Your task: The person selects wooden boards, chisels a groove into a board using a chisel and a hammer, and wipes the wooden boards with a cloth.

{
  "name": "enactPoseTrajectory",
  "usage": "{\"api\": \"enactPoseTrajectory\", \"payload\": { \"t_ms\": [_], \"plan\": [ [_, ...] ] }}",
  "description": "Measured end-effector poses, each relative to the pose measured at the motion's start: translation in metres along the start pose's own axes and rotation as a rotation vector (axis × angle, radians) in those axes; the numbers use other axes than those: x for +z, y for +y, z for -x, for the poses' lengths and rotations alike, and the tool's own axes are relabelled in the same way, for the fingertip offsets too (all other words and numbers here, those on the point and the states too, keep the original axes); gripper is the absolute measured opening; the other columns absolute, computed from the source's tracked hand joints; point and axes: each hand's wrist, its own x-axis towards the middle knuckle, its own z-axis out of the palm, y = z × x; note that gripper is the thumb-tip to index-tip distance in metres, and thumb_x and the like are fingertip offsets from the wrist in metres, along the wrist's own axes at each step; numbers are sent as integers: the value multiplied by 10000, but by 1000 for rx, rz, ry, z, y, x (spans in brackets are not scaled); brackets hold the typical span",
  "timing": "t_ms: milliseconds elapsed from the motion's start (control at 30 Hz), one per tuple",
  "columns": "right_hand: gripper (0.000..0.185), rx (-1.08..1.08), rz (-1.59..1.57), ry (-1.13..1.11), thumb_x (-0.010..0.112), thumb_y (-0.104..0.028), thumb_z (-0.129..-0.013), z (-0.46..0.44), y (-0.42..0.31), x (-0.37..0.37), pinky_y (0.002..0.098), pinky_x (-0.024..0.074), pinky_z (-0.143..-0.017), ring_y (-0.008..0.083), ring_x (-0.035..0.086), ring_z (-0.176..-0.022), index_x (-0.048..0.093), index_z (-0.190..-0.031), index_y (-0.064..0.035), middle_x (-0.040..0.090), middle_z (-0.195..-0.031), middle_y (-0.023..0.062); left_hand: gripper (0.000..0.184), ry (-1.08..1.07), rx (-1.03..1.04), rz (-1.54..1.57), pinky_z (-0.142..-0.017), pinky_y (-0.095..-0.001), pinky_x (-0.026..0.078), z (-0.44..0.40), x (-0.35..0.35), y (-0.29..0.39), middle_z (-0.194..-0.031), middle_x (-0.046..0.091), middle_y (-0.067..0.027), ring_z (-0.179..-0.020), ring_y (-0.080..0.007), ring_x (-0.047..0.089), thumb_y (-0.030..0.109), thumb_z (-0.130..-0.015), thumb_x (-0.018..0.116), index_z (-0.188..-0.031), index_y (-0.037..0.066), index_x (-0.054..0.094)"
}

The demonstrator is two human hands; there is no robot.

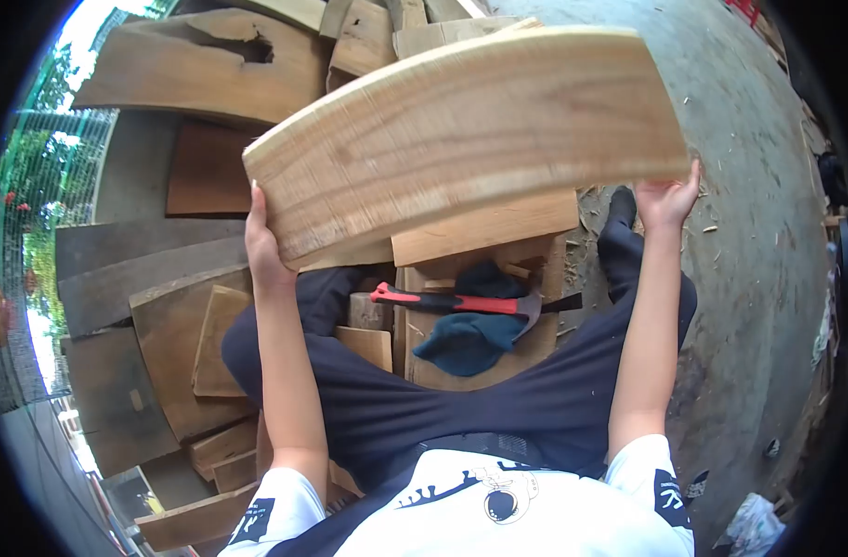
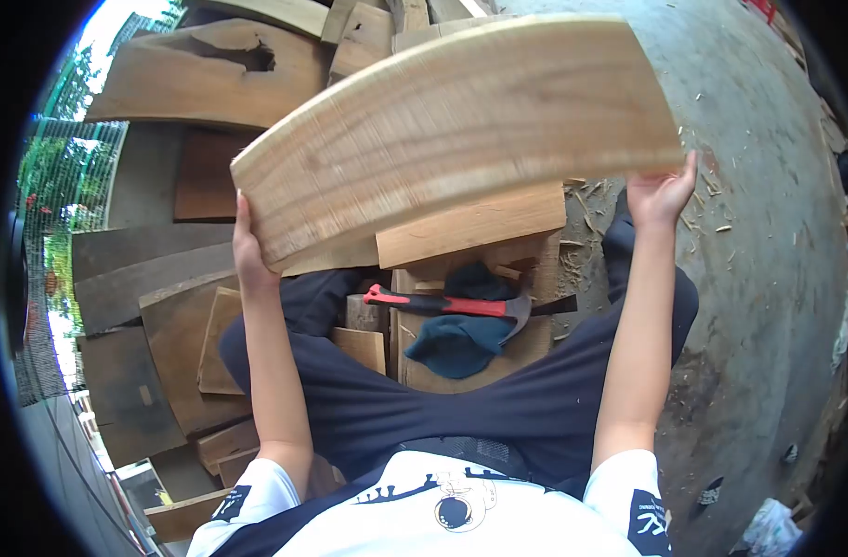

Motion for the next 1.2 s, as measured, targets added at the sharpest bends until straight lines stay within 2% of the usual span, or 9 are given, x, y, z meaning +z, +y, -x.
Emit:
{"api": "enactPoseTrajectory", "payload": {
  "t_ms": [200,300,567,633,667,767,867,967,1200],
  "plan": [
    [422,165,307,120,488,-417,-959,32,2,-22,400,503,-890,235,609,-1063,583,-1223,-102,631,-1177,76,621,44,-152,-200,-902,-301,492,-18,-46,-83,-1115,662,-117,-1023,-172,631,532,-998,453,-1195,-40,595],
    [422,298,348,137,491,-435,-950,23,24,-60,395,521,-833,220,617,-1012,594,-1205,-115,641,-1127,73,752,187,-75,-1202,-834,-468,475,-35,-67,-116,-880,698,-252,-932,-386,669,620,-965,400,-870,-66,690],
    [513,301,277,180,405,-521,-969,25,38,-76,448,487,-856,264,587,-992,564,-1240,-116,610,-1158,109,682,177,-68,-1404,-901,-529,453,-20,-57,-101,-1041,645,-318,-1048,-474,596,577,-977,375,-1016,-37,669],
    [632,290,222,286,319,-571,-981,41,36,-73,446,482,-886,299,571,-1049,520,-1264,-42,582,-1190,144,610,303,42,-1496,-917,-500,454,-3,-51,-90,-1050,658,-272,-1056,-439,602,542,-976,418,-1099,-13,638],
    [672,282,236,384,278,-583,-984,54,33,-68,438,476,-888,302,565,-1068,508,-1264,-17,578,-1197,146,453,384,418,-1651,-868,-472,467,5,-57,-95,-948,652,-210,-972,-384,616,442,-977,483,-1081,22,619],
    [597,347,369,401,337,-552,-984,93,45,-79,416,475,-868,287,581,-1049,539,-1171,-22,595,-1161,141,246,89,642,-1443,-707,-427,476,44,-9,-58,-783,601,-140,-799,-312,609,263,-954,554,-850,43,588],
    [306,215,809,95,506,-313,-974,117,79,-86,318,500,-627,200,635,-673,629,-969,-33,664,-790,47,109,-464,664,-1306,-621,-372,520,90,28,-83,-742,616,-109,-673,-272,627,163,-887,638,-845,63,626],
    [212,-248,1556,-499,604,-211,-907,155,84,-35,364,516,-697,279,679,-736,657,-890,-7,670,-788,171,233,-829,535,-1405,-782,-404,496,118,51,-132,-909,597,-131,-927,-299,585,208,-822,667,-970,40,601],
    [196,-173,1754,-799,587,-129,-867,144,96,-58,445,520,-827,388,655,-890,664,-984,9,676,-914,239,553,-853,409,-1590,-805,-444,441,135,73,-188,-1040,509,-181,-1011,-347,512,186,-633,747,-1120,56,518]
  ]
}}
